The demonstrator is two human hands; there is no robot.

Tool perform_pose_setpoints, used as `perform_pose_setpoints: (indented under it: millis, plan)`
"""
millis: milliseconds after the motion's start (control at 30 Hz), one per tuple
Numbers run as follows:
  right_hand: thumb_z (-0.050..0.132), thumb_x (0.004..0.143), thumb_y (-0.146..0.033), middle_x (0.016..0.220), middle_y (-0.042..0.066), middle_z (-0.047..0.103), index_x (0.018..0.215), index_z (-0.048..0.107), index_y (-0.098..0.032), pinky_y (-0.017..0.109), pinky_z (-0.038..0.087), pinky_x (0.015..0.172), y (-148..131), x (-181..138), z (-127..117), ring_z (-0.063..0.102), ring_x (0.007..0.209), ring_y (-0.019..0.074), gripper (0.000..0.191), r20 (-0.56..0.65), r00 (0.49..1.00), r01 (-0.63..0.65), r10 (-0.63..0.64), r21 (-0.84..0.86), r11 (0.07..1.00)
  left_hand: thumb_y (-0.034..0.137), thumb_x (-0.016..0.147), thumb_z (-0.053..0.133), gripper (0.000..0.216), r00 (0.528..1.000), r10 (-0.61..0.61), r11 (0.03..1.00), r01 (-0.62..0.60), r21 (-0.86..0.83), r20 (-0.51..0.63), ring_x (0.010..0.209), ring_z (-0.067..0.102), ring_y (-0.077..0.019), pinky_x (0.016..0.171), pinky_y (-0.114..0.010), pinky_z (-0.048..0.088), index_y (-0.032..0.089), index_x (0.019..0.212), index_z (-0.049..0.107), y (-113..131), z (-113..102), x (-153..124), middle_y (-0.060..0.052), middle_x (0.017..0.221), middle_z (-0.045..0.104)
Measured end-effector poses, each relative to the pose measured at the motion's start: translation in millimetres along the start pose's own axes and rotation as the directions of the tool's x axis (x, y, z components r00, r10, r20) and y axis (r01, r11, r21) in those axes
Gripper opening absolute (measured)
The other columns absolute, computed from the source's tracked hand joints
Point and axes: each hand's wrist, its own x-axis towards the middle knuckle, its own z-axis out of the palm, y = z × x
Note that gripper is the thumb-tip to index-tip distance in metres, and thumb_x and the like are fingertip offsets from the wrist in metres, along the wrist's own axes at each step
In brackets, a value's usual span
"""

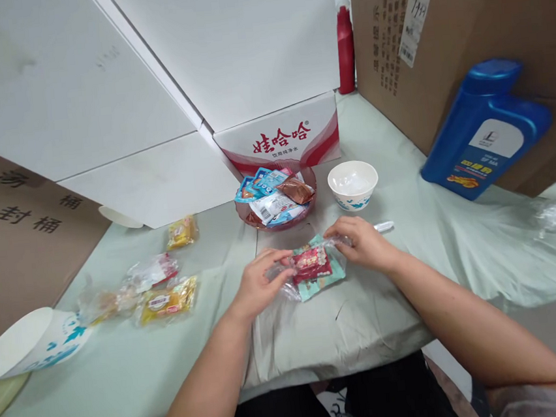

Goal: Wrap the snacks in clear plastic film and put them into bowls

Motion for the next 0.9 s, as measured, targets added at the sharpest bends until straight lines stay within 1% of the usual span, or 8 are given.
perform_pose_setpoints:
  millis: [200,300,367,433,500,600,767,900]
  plan:
    - [0.046,0.073,-0.011,0.1,0.008,0.066,0.1,0.061,-0.021,0.041,0.05,0.084,0.5,0.1,-4.9,0.062,0.094,0.0258,0.032,-0.283,0.938,-0.22,0.2,-0.039,0.975,0.024,0.08,0.059,0.014,0.944,-0.164,0.984,0.179,0.026,-0.287,0.067,0.059,-0.0132,0.067,-0.025,0.05,0.02,0.086,0.071,-20.2,-29.3,6.6,-0.001,0.076,0.064]
    - [0.044,0.076,-0.011,0.101,0.01,0.066,0.1,0.061,-0.021,0.044,0.048,0.087,-5.4,-2.6,-9.7,0.06,0.097,0.0273,0.032,-0.503,0.831,-0.31,0.236,-0.066,0.949,0.025,0.081,0.063,0.009,0.906,-0.046,0.996,0.075,0.054,-0.422,0.066,0.057,-0.013,0.066,-0.026,0.048,0.019,0.083,0.069,-13.6,-29.3,2.9,0.0,0.072,0.062]
    - [0.043,0.081,-0.012,0.096,0.011,0.065,0.097,0.061,-0.022,0.042,0.048,0.085,-12.2,-5.3,-14.9,0.061,0.094,0.0263,0.025,-0.597,0.788,-0.236,0.151,-0.067,0.97,0.025,0.081,0.065,0.007,0.908,0.08,0.996,-0.087,0.002,-0.411,0.065,0.057,-0.0133,0.063,-0.026,0.047,0.02,0.079,0.067,-2.6,-26.7,-2.5,-0.001,0.071,0.063]
    - [0.043,0.086,-0.014,0.088,0.009,0.065,0.095,0.061,-0.022,0.038,0.049,0.079,-19.9,-6.9,-17.7,0.062,0.085,0.0231,0.022,-0.511,0.86,-0.034,-0.003,-0.063,0.997,0.027,0.083,0.066,0.009,0.949,0.189,0.968,-0.223,-0.114,-0.252,0.064,0.059,-0.0142,0.061,-0.026,0.048,0.02,0.078,0.068,9.3,-23.5,-7.6,-0.003,0.07,0.065]
    - [0.045,0.089,-0.017,0.081,0.006,0.065,0.096,0.062,-0.022,0.033,0.048,0.07,-25.2,-6.2,-15.7,0.061,0.074,0.0198,0.019,-0.214,0.961,0.171,-0.176,-0.041,0.984,0.028,0.085,0.065,0.01,0.968,0.252,0.951,-0.244,-0.188,0.018,0.067,0.064,-0.0154,0.064,-0.027,0.051,0.02,0.083,0.07,17.1,-19.9,-9.9,-0.004,0.073,0.07]
    - [0.045,0.095,-0.026,0.085,0.007,0.068,0.099,0.065,-0.02,0.034,0.046,0.073,-23.5,-2.4,-5.7,0.062,0.078,0.0201,0.021,0.154,0.967,0.224,-0.204,-0.124,0.967,0.028,0.09,0.059,0.015,0.967,0.166,0.986,-0.168,-0.006,0.195,0.087,0.068,-0.0187,0.081,-0.031,0.053,0.021,0.093,0.072,14.7,-13.6,-7.3,-0.007,0.091,0.073]
    - [0.054,0.091,-0.05,0.131,0.021,0.057,0.129,0.056,-0.013,0.049,0.038,0.095,-5.7,-2.4,6.0,0.051,0.119,0.0345,0.053,0.092,0.995,0.008,0.034,-0.424,0.906,0.043,0.077,0.073,0.053,0.991,-0.084,0.936,0.043,0.349,0.106,0.131,0.047,-0.0332,0.108,-0.053,0.036,0.021,0.123,0.062,-9.3,-7.3,-1.3,-0.013,0.134,0.058]
    - [0.058,0.088,-0.053,0.102,0.016,0.068,0.12,0.062,-0.014,0.049,0.037,0.091,-4.3,-2.9,0.9,0.058,0.099,0.0313,0.05,0.114,0.99,-0.018,0.077,-0.444,0.896,0.028,0.08,0.069,0.013,0.99,-0.027,0.946,-0.019,0.324,0.135,0.12,0.056,-0.0292,0.108,-0.052,0.036,0.022,0.091,0.07,-12.7,-8.2,-1.0,-0.008,0.114,0.069]
